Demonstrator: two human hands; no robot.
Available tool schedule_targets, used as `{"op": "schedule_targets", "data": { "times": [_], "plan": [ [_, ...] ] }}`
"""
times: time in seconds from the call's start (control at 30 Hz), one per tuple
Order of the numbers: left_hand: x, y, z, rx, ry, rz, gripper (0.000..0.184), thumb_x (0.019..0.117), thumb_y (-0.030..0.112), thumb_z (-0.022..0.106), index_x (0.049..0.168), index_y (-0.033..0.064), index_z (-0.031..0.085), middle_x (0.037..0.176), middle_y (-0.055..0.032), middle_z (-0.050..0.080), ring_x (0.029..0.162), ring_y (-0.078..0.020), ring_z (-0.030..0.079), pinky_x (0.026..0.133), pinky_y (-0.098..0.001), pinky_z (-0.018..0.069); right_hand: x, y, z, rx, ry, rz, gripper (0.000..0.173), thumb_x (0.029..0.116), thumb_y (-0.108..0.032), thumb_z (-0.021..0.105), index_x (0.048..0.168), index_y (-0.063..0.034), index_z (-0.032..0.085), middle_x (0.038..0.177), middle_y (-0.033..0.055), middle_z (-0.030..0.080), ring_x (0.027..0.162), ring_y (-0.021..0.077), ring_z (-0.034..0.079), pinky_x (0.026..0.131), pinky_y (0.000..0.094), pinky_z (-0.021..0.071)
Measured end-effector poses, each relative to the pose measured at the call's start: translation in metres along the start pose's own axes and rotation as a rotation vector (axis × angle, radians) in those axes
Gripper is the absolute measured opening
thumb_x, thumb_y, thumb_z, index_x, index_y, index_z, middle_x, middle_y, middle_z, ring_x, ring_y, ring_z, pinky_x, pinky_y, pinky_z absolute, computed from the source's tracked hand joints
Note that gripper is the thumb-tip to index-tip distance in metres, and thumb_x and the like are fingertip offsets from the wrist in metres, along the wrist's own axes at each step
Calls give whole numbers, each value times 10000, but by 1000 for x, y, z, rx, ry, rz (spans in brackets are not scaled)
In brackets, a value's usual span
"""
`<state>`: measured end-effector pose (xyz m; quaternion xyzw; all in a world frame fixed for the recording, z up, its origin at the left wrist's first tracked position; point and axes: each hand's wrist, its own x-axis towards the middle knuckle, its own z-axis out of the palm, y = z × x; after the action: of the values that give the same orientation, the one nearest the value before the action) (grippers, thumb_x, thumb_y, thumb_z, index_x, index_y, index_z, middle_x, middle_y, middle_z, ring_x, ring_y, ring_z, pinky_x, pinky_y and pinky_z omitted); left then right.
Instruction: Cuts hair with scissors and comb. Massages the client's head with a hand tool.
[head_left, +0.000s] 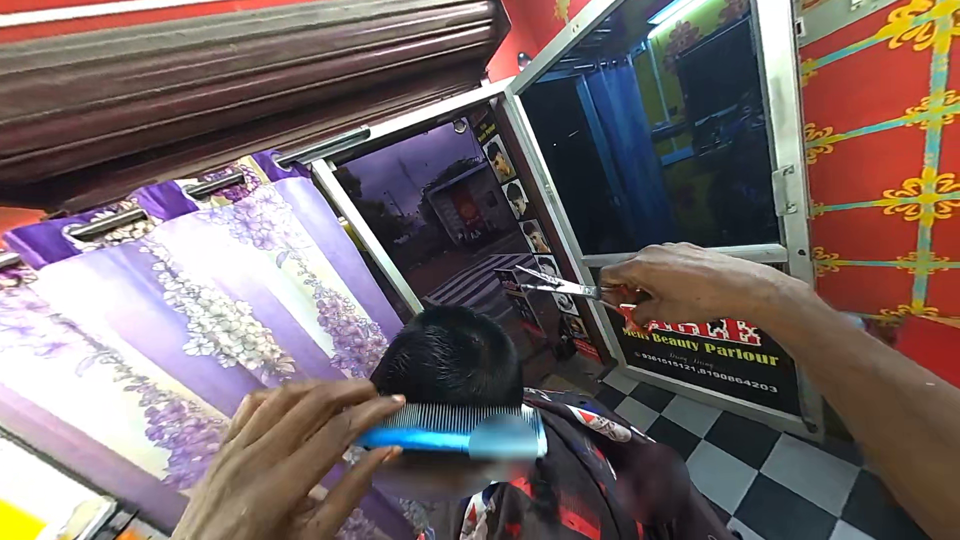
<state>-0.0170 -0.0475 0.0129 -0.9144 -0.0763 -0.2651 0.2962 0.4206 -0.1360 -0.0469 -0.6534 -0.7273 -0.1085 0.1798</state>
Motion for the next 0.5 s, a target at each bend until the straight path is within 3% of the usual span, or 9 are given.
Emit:
{"op": "schedule_targets", "data": {
  "times": [0.1,0.17,0.23,0.3,0.4,0.5],
  "plan": [
    [26,-5,9,107,101,-7,367,998,472,533,1145,212,747,1094,-27,712,974,-206,627,783,-433,441,8,-14,2,82,-33,-85,162,886,-122,763,1019,-195,709,774,-16,670,710,173,641,654,442,524],
    [43,-11,9,138,109,-23,404,984,463,527,1123,167,763,1102,-38,713,971,-232,634,770,-458,449,13,-24,2,99,-64,-169,183,854,-180,812,1001,-182,704,784,-14,664,715,171,640,649,445,526],
    [53,-15,9,152,101,-31,418,980,459,527,1144,147,752,1118,-49,701,988,-254,619,771,-480,427,16,-38,1,86,-87,-224,307,789,-311,873,1011,-188,699,858,-13,670,780,179,645,678,461,525],
    [56,-17,9,158,100,-34,421,971,456,535,1159,144,746,1142,-55,696,1018,-267,615,782,-496,418,19,-49,2,49,-70,-264,345,783,-343,872,1039,-188,701,889,-10,683,808,188,657,688,472,526],
    [56,-16,10,158,112,-53,425,970,447,550,1180,132,743,1164,-70,686,1027,-277,605,794,-500,413,19,-60,2,-21,8,-263,172,858,-205,793,995,-186,692,816,-7,662,766,195,648,659,452,508],
    [51,-14,8,229,135,-199,452,996,442,524,1184,87,732,1150,-147,697,1010,-374,643,802,-583,455,8,-55,2,-27,57,-195,197,890,-78,721,1045,-199,706,824,7,676,780,217,661,677,455,519]
  ]
}}
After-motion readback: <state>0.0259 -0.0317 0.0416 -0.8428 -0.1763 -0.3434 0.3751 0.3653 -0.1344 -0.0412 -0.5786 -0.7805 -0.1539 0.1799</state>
